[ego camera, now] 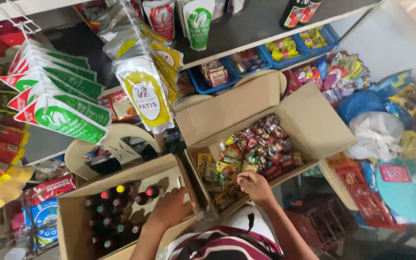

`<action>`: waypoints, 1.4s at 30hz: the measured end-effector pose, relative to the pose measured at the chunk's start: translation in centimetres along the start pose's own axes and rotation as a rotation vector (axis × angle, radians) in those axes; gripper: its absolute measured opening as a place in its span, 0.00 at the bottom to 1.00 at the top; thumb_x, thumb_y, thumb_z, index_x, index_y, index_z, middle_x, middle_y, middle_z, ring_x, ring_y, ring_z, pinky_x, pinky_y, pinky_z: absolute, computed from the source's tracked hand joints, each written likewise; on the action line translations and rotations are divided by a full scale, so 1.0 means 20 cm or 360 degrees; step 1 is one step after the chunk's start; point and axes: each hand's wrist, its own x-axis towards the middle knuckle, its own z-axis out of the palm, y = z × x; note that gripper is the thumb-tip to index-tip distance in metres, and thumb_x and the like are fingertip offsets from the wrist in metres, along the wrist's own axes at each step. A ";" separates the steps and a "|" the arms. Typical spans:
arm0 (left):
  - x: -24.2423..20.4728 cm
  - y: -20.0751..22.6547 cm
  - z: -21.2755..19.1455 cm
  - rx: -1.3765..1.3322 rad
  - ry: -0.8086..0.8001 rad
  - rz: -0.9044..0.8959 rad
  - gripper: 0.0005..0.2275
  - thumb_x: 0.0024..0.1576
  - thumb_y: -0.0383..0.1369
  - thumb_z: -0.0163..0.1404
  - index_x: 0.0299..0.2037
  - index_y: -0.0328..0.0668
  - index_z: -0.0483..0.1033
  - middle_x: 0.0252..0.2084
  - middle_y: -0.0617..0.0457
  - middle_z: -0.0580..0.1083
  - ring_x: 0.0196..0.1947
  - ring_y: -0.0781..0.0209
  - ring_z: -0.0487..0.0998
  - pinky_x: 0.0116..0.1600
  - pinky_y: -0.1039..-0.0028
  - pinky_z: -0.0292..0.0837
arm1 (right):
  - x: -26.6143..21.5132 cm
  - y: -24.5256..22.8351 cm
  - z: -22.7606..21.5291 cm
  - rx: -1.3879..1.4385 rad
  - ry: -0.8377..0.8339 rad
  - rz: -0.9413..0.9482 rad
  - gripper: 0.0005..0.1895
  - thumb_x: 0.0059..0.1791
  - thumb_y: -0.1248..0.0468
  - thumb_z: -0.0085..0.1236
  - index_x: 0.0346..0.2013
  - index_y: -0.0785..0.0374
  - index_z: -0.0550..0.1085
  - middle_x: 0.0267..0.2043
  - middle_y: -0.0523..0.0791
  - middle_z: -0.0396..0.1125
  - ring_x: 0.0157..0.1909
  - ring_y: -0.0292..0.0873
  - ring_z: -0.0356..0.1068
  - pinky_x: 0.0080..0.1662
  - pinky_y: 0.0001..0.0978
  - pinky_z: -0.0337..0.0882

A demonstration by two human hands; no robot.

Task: The person is hanging sauce packets and organizing items on shelves in a small grocery store.

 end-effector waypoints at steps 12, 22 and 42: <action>0.42 0.54 0.56 -0.0573 0.0502 -0.0103 0.26 0.55 0.48 0.54 0.60 0.42 0.68 0.54 0.41 0.76 0.54 0.41 0.77 0.57 0.56 0.71 | 0.38 0.21 -0.67 -0.0149 -0.0207 -0.0063 0.11 0.52 0.63 0.58 0.46 0.66 0.77 0.31 0.44 0.71 0.30 0.36 0.67 0.35 0.31 0.68; 0.31 1.07 0.64 -0.0725 0.0441 -0.0406 0.25 0.56 0.48 0.54 0.61 0.47 0.68 0.55 0.43 0.76 0.55 0.44 0.76 0.57 0.58 0.71 | 0.39 0.27 -1.09 -0.0490 -0.0259 -0.0195 0.10 0.50 0.64 0.60 0.44 0.64 0.78 0.35 0.43 0.75 0.37 0.35 0.72 0.40 0.30 0.71; 0.42 1.03 0.72 -0.0643 0.0366 -0.0461 0.28 0.57 0.45 0.52 0.67 0.47 0.61 0.55 0.40 0.74 0.54 0.37 0.75 0.57 0.53 0.69 | 0.54 0.63 -0.71 -0.0166 -0.0368 -0.0196 0.12 0.50 0.66 0.61 0.47 0.67 0.76 0.32 0.43 0.72 0.32 0.33 0.69 0.37 0.27 0.70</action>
